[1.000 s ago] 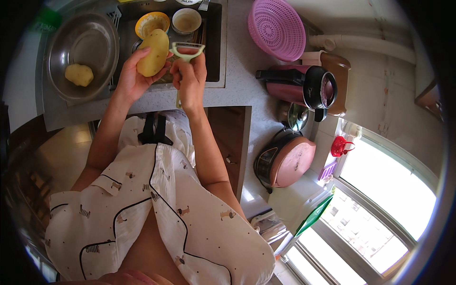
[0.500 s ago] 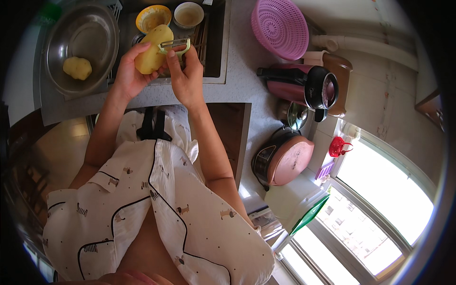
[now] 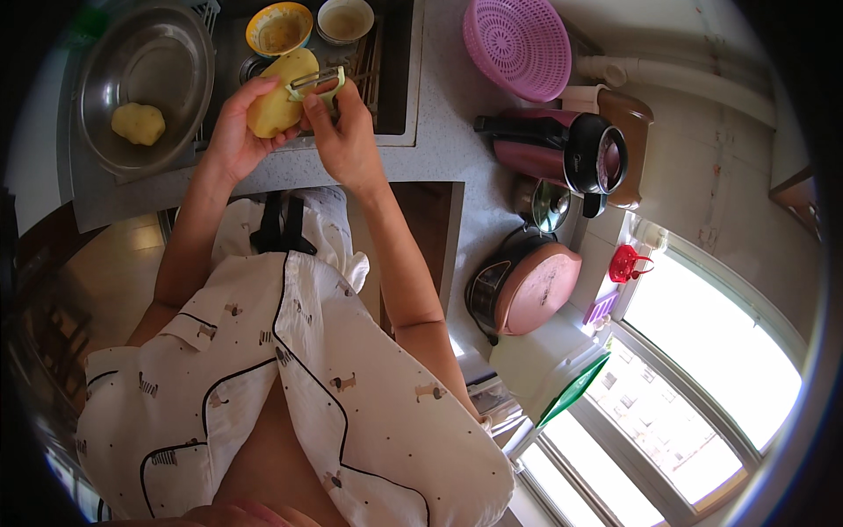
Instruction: The person peels potatoes using a hand peeler over a kitchen sink, occasionally rinsing the potatoes under running water.
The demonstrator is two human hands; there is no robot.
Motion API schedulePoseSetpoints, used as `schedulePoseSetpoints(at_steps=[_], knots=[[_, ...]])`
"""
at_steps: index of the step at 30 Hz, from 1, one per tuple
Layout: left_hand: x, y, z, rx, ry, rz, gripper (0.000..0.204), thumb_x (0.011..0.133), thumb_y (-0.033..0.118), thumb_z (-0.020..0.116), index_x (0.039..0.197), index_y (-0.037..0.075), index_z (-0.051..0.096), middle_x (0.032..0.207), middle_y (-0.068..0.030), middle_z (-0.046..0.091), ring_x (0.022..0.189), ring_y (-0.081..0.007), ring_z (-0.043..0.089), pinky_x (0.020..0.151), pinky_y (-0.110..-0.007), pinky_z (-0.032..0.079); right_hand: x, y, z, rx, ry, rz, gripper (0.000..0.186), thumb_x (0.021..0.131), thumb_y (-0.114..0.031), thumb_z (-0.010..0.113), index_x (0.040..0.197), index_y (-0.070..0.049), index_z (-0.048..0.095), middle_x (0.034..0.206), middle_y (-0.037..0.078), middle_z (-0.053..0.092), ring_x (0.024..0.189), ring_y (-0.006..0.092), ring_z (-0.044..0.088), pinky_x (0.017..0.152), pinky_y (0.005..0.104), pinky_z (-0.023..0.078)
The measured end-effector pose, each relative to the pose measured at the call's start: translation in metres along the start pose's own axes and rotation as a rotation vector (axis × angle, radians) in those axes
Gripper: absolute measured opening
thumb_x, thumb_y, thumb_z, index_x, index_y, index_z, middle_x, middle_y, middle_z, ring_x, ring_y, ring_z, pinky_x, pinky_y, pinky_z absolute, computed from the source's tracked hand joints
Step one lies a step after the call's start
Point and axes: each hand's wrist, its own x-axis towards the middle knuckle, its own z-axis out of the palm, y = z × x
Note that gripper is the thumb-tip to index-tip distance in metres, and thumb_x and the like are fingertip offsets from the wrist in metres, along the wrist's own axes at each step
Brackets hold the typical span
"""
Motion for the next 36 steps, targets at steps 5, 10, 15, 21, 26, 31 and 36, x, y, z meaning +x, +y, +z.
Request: schedulePoseSetpoints(at_steps=[5,10,15,21,26,31,36], knots=[[0.004,-0.006,0.001,-0.005,0.053,0.068,0.040,0.093,0.040,0.059,0.114,0.006,0.059,0.096,-0.0058,0.067,0.076,-0.0151,0.063,0.063,-0.025,0.048,-0.005,0.002,0.014,0.112,0.084,0.049,0.017,0.103,-0.022,0.054,0.102,-0.005,0.050,0.074,0.001,0.056,0.054,0.0031,0.043,0.043,0.0204,0.035],[0.006,-0.016,0.015,-0.025,0.185,0.205,0.038,0.091,0.039,0.063,0.113,0.008,0.060,0.093,-0.0029,0.066,0.076,-0.0132,0.064,0.063,-0.026,0.048,-0.004,-0.005,0.026,0.302,0.196,0.213,0.015,0.103,-0.018,0.054,0.100,-0.005,0.048,0.071,0.000,0.054,0.055,0.0043,0.047,0.046,0.0216,0.037],[0.007,-0.019,0.021,0.011,0.262,0.366,0.039,0.088,0.034,0.068,0.114,0.006,0.059,0.092,-0.0035,0.066,0.074,-0.0128,0.064,0.063,-0.028,0.050,-0.002,-0.007,0.033,0.386,0.232,0.281,0.016,0.103,-0.022,0.053,0.102,-0.008,0.046,0.069,-0.001,0.051,0.050,0.0045,0.042,0.040,0.0217,0.032],[0.012,-0.028,0.022,0.193,0.375,0.682,0.049,0.088,0.029,0.071,0.124,0.001,0.052,0.106,-0.0086,0.062,0.090,-0.0143,0.063,0.075,-0.028,0.052,-0.002,-0.018,0.035,0.561,0.236,0.426,0.015,0.103,-0.024,0.051,0.099,-0.010,0.046,0.077,0.000,0.049,0.052,0.0039,0.035,0.042,0.0195,0.027],[0.011,-0.031,0.029,0.419,0.482,0.896,0.054,0.090,0.029,0.070,0.129,0.001,0.046,0.107,-0.0092,0.061,0.092,-0.0141,0.062,0.076,-0.028,0.051,0.006,-0.010,0.026,0.751,0.212,0.583,0.015,0.103,-0.022,0.051,0.095,-0.011,0.045,0.077,0.001,0.050,0.049,0.0058,0.034,0.041,0.0215,0.027],[0.010,-0.021,0.015,-0.034,0.137,0.542,0.038,0.095,0.034,0.063,0.118,0.006,0.055,0.104,-0.0061,0.065,0.090,-0.0136,0.063,0.075,-0.030,0.050,0.002,-0.028,0.031,0.729,0.201,0.404,0.014,0.103,-0.022,0.052,0.098,-0.009,0.049,0.076,0.003,0.057,0.049,0.0054,0.035,0.041,0.0216,0.027],[0.008,-0.021,0.008,-0.137,0.066,0.367,0.037,0.094,0.041,0.061,0.120,0.014,0.058,0.106,-0.0003,0.066,0.094,-0.0129,0.063,0.087,-0.034,0.046,0.002,-0.023,0.029,0.529,0.256,0.221,0.017,0.099,-0.018,0.059,0.105,-0.002,0.056,0.073,0.004,0.062,0.050,0.0044,0.044,0.042,0.0224,0.033]])
